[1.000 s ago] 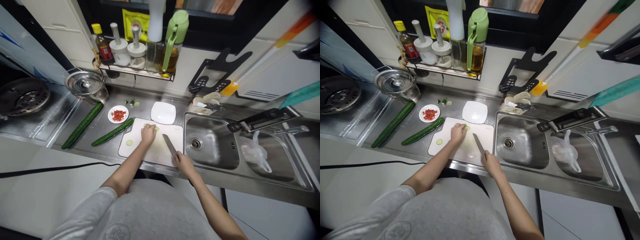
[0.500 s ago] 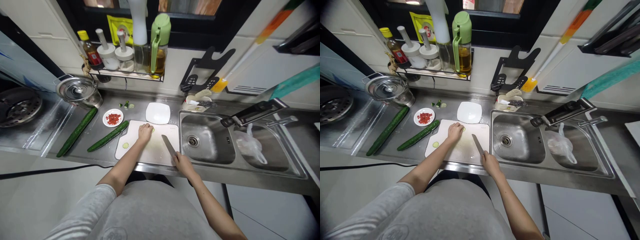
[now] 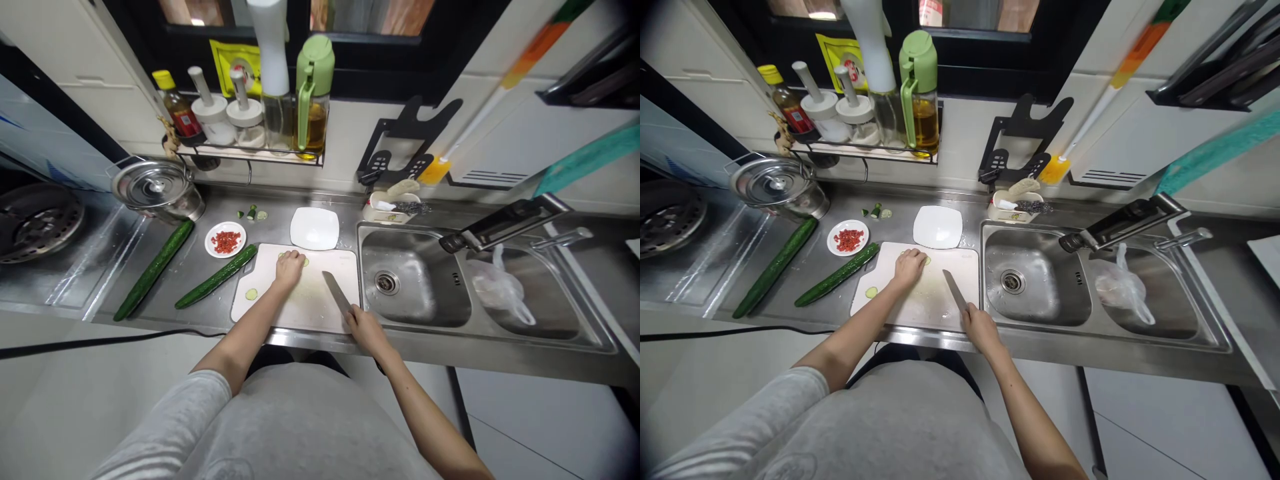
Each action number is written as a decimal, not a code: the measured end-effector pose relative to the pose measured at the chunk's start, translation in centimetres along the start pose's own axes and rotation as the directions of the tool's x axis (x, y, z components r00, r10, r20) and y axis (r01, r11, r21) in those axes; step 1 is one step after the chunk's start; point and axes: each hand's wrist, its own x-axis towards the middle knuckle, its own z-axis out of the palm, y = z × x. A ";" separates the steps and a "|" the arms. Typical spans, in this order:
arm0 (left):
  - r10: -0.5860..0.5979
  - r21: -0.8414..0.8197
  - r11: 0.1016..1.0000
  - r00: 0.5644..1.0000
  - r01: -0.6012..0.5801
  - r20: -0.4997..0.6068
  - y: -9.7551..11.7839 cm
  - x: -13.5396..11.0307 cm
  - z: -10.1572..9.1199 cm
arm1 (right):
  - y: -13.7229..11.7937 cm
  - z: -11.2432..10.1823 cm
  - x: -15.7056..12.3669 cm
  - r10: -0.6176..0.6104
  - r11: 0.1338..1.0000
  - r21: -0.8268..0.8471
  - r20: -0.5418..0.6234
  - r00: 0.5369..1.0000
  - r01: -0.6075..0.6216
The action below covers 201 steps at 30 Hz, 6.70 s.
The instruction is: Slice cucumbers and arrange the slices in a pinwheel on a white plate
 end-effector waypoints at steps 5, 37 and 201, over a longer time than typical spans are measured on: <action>-0.067 -0.111 0.992 0.998 0.065 -0.008 0.3 -0.4 -0.8 | 0.0 -0.1 -0.1 -0.001 1.000 -0.003 -0.011 1.000 0.001; -0.351 -0.199 0.900 0.914 0.389 0.203 -7.3 -6.9 -2.2 | -9.5 -0.6 0.7 -0.273 0.916 -0.255 0.174 0.946 0.311; -0.273 -0.209 0.923 0.933 0.323 0.236 -6.4 -6.7 -1.4 | -8.2 -0.9 0.2 -0.273 0.914 -0.263 0.163 0.948 0.308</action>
